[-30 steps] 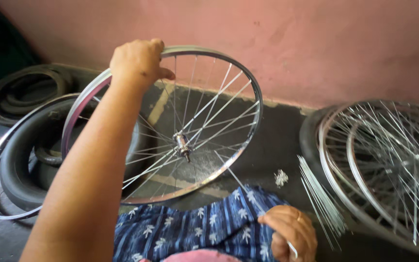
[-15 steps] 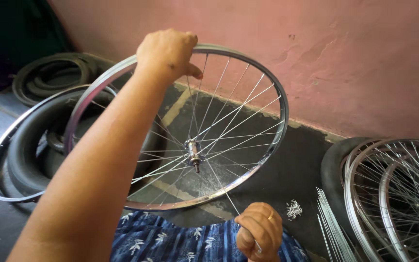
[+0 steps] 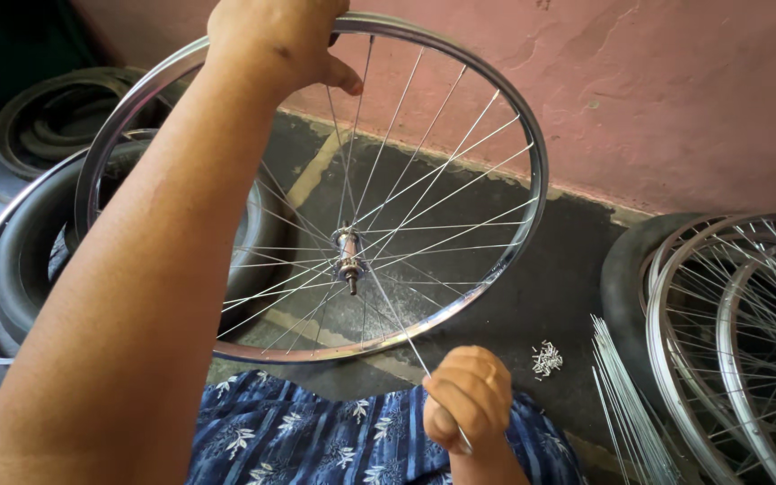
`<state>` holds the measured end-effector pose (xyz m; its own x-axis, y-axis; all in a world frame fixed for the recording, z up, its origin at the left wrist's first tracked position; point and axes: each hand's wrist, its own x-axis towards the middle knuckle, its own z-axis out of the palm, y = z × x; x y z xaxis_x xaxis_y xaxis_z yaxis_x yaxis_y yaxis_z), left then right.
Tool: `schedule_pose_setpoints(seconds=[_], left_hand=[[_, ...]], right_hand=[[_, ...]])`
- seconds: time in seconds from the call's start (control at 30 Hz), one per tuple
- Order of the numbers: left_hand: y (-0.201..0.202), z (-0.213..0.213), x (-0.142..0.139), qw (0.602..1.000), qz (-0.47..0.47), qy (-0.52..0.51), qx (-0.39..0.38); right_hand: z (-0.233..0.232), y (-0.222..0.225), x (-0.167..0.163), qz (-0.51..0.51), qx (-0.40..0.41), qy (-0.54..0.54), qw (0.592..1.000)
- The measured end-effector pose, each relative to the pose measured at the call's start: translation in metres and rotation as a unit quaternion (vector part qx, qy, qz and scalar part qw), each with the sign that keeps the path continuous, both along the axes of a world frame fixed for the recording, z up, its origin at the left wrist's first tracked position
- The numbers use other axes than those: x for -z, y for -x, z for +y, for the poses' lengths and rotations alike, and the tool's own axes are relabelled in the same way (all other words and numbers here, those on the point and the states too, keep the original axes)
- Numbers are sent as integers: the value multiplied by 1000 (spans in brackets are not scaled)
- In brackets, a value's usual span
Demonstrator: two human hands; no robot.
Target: The person inserts bicycle spokes into the hub and rim of a wheel, threading them through holes and securing them with nipples. They rotate the wheel to access different spoke holes and continue adding spokes one by one.
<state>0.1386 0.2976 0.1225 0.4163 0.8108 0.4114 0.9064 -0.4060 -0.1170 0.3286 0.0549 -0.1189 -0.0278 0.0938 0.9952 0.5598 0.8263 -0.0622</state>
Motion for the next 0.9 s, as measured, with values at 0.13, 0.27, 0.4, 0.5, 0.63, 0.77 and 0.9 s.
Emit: schedule_pose_setpoints(seconds=[0.13, 0.27, 0.4, 0.5, 0.63, 0.77, 0.9], left_hand=[[-1, -4, -2, 1000, 12, -7, -2], [-4, -7, -2, 1000, 5, -13, -8], [-4, -8, -2, 1000, 2, -12, -8], [-4, -8, -2, 1000, -1, -19, -3], [-2, -7, -2, 1000, -9, -13, -3], [2, -5, 0, 1000, -7, -14, -3], [2, -1, 2, 1000, -1, -23, 1]], right_hand=[[-5, -6, 4, 10, 5, 12, 1000], [15, -5, 14, 2, 2, 16, 1000], [30, -2, 23, -14, -7, 24, 1000], [37, 1, 27, -19, -8, 12, 1000], [38, 1, 27, -22, -6, 17, 1000], [37, 1, 27, -23, 5, 20, 1000], [37, -1, 32, -19, 10, 22, 1000]])
